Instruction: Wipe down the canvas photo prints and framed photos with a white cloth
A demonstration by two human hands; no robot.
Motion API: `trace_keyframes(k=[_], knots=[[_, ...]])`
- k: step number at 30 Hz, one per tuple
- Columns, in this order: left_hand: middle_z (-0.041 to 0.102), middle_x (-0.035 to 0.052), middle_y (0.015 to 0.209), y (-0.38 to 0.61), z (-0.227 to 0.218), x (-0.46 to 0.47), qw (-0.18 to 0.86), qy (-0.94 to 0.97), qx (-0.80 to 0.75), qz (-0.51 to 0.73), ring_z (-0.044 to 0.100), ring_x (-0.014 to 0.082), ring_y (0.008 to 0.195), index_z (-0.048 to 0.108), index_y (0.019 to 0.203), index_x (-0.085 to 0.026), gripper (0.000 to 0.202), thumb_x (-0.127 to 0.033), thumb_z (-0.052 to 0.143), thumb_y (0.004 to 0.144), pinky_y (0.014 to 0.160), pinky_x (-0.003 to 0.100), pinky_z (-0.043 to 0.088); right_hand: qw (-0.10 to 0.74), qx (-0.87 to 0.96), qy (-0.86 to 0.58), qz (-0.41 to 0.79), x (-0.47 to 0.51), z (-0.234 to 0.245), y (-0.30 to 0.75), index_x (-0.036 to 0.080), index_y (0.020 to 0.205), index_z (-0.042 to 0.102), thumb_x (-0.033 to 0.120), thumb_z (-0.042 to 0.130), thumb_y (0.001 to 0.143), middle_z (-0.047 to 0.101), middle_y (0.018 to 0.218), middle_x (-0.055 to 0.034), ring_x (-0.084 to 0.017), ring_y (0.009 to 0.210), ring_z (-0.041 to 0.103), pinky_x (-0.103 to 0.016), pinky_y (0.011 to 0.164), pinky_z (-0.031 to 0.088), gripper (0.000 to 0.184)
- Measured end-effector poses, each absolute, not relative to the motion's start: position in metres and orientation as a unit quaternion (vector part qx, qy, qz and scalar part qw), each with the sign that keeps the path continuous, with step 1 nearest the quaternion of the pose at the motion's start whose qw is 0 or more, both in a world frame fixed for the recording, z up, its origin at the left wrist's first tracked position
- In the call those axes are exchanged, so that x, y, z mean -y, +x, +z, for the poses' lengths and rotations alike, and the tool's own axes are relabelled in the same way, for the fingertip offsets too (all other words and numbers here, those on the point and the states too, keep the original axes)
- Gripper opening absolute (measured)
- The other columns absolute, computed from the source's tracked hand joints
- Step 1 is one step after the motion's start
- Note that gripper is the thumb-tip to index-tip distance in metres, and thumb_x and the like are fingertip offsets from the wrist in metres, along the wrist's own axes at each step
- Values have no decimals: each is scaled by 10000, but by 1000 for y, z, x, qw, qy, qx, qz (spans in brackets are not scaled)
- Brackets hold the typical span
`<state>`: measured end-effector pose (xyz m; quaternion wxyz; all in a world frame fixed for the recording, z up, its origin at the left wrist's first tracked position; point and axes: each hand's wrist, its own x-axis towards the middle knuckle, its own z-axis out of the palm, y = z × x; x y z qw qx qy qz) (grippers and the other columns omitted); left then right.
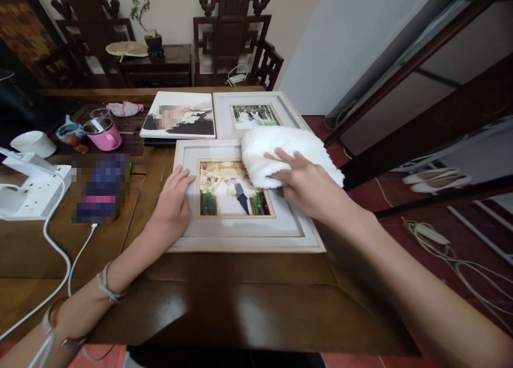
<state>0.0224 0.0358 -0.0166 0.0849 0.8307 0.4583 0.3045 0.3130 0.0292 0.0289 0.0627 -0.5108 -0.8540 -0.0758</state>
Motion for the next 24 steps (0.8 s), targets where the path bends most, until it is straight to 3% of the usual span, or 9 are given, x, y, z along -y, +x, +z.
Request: trace_keyframes(k=[8,13,19,21,24], knots=[[562,145,1326,23,-15,-37,81,830,-456,311,409,280,1349,543,1200,-125,484,33,397,766,1110,537,358,87,875,-471,-67,46,30,302,94,824,693,-41,403,645,539,1329,-237,-410,1288,421,-619,995,422,366],[556,163,1329,23,-14,-36,83,832,-455,307,398,286,1356,548,1200,-107,495,41,389,756,1112,538,354,145,881,-449,-29,91,33,288,145,669,614,-61,362,627,512,1362,-222,-383,1317,379,-624,1012,401,328],[548,159,1338,23,-14,-35,90,831,-461,299,379,283,1367,550,1205,-109,483,25,383,773,1125,526,336,165,877,-451,-7,49,32,274,55,1001,611,-77,391,641,343,1443,-321,-413,1371,235,-671,1039,312,441],[548,162,1334,24,-13,-35,90,832,-460,297,377,283,1368,554,1194,-98,463,15,379,781,1128,516,331,164,881,-444,-11,16,30,260,47,1101,582,-85,406,655,270,1490,-298,-408,1394,166,-666,1062,276,497],[544,162,1330,27,-8,-34,91,836,-450,301,400,277,1350,555,1183,-95,457,11,371,778,1119,494,348,125,904,-408,-37,-32,32,228,124,1245,529,-108,393,718,213,1554,-161,-351,1427,108,-627,1109,216,591]])
